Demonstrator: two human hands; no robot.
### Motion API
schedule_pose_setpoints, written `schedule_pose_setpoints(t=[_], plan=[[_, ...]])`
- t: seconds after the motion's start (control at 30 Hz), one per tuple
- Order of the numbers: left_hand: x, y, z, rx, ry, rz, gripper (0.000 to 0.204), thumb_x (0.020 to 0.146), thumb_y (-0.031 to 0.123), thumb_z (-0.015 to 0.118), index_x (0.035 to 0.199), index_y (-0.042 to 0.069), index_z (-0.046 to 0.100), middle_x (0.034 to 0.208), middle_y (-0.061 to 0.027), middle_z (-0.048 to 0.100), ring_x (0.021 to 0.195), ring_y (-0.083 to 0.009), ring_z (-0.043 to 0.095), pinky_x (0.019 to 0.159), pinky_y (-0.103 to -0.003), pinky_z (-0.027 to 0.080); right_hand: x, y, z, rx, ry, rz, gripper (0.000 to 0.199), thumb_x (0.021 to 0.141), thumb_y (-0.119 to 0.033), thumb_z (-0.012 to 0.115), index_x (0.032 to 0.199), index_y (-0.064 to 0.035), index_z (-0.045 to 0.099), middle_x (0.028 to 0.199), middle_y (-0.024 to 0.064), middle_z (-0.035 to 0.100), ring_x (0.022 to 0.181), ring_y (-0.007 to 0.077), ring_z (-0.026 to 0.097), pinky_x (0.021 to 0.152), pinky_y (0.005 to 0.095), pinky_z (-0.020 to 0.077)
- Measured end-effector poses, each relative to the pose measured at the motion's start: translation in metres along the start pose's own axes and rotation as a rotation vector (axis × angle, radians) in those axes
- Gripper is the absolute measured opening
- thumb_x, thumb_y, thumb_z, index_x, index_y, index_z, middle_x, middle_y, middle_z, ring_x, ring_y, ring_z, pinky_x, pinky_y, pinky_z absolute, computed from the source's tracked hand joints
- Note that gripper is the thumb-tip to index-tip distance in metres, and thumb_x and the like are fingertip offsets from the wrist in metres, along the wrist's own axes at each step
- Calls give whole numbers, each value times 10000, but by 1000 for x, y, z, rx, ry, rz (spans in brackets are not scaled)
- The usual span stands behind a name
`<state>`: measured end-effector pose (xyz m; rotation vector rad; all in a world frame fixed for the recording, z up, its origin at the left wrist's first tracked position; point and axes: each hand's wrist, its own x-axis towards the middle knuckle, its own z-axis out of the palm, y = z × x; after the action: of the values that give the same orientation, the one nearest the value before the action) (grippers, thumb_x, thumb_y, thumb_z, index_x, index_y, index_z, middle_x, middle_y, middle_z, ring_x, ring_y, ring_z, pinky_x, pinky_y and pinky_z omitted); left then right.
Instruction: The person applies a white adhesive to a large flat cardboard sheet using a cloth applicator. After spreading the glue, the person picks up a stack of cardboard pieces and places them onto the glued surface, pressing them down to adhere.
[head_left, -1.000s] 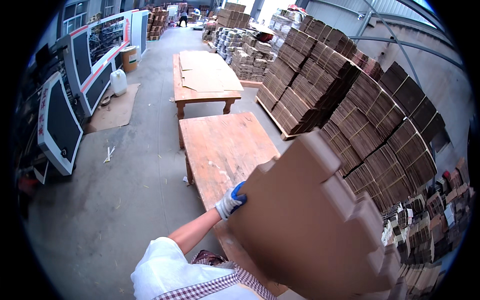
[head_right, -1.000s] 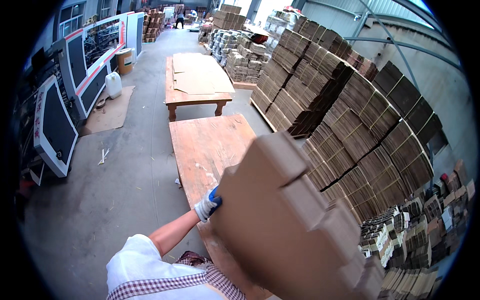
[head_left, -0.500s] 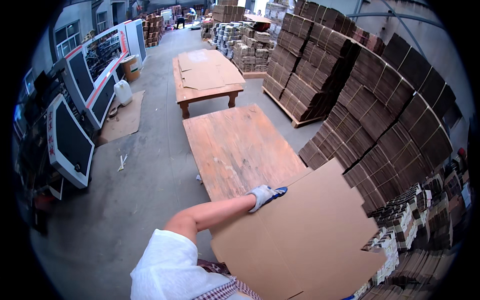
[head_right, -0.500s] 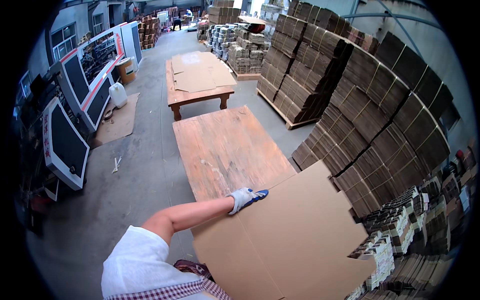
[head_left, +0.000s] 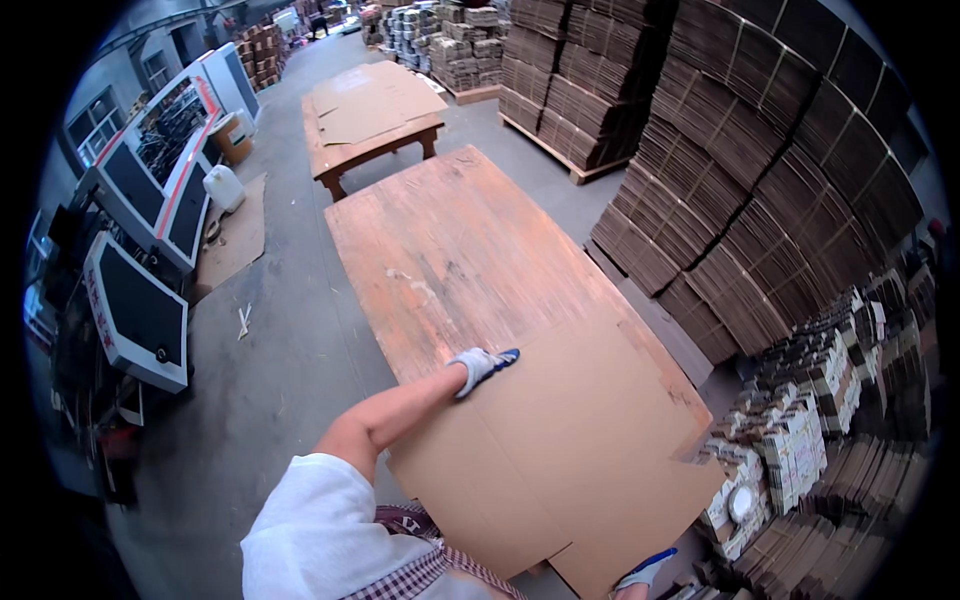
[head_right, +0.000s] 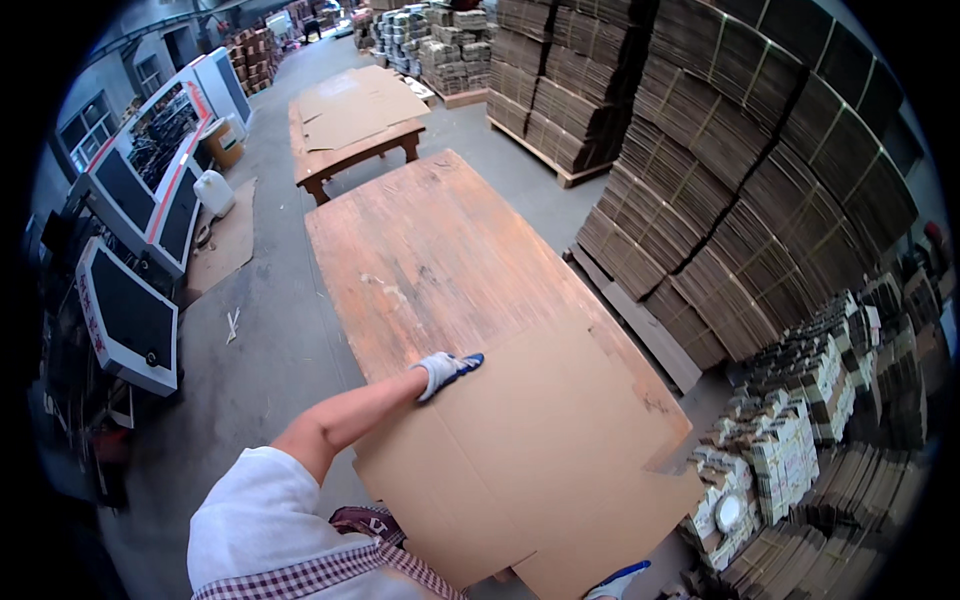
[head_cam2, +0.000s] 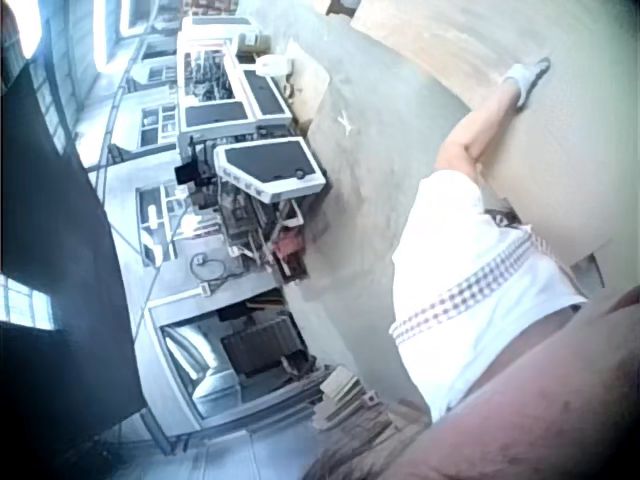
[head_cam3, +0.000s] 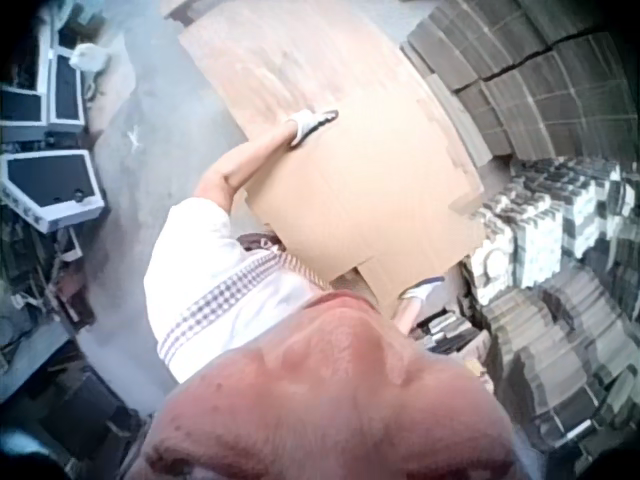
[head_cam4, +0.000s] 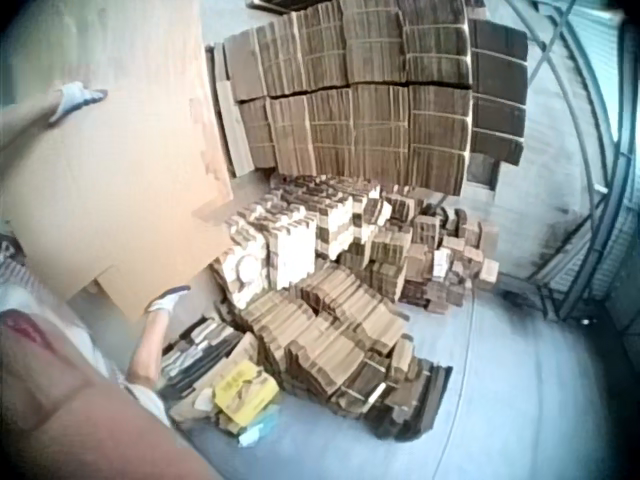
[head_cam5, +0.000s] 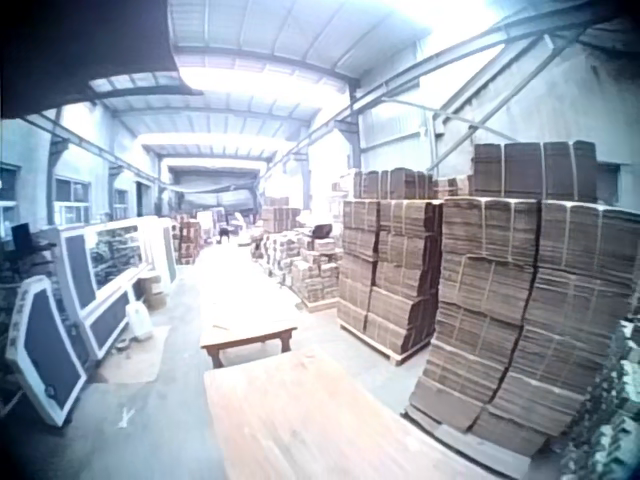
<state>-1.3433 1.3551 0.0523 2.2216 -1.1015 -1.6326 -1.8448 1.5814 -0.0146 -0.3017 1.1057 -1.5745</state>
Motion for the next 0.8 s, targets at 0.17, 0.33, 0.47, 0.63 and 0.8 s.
schedule_pose_setpoints(t=[0.17, 0.33, 0.47, 0.63, 0.8], plan=[[-5, 51, 3, 320, 121, 204, 970, 819, 832, 443, 1218, -21, 674, 1217, -201, 680, 1171, -352, 629, 991, -411, 474, -35, 2, -55, 71, 98, 68, 608, 1051, -531, 330, 1424, -69, 461, 1404, 70, 528, 1267, 259, 502, 1049, 375, 438], [61, -27, -28, 181, 178, 119, 898, 860, 763, 522, 1205, -55, 661, 1084, -176, 717, 1008, -257, 672, 879, -389, 531, -30, 2, -1, -47, 308, 260, 798, 996, -689, 261, 1496, -87, 419, 1455, 77, 520, 1291, 288, 504, 1102, 418, 396], [31, 7, -1, 157, 143, 179, 799, 885, 730, 530, 1073, -24, 717, 875, -103, 733, 778, -222, 657, 731, -369, 514, -45, -3, -39, -60, 503, 290, 835, 983, -719, 267, 1474, -67, 446, 1442, 89, 526, 1269, 283, 523, 1096, 380, 399], [25, 37, -16, 744, 584, 368, 674, 864, 610, 656, 1222, 39, 668, 1321, -203, 588, 1199, -357, 543, 1027, -437, 424, -43, -8, -16, 44, 462, 304, 864, 978, -731, 237, 1473, -53, 441, 1434, 107, 533, 1259, 291, 529, 1075, 386, 416], [-43, 57, 23, 700, 714, 1103, 615, 864, 459, 713, 1340, 85, 605, 1392, -207, 528, 1299, -383, 471, 1070, -472, 403, -58, -14, 0, 14, 489, 344, 877, 974, -737, 234, 1488, -50, 419, 1483, 124, 485, 1307, 295, 482, 1099, 372, 380]])
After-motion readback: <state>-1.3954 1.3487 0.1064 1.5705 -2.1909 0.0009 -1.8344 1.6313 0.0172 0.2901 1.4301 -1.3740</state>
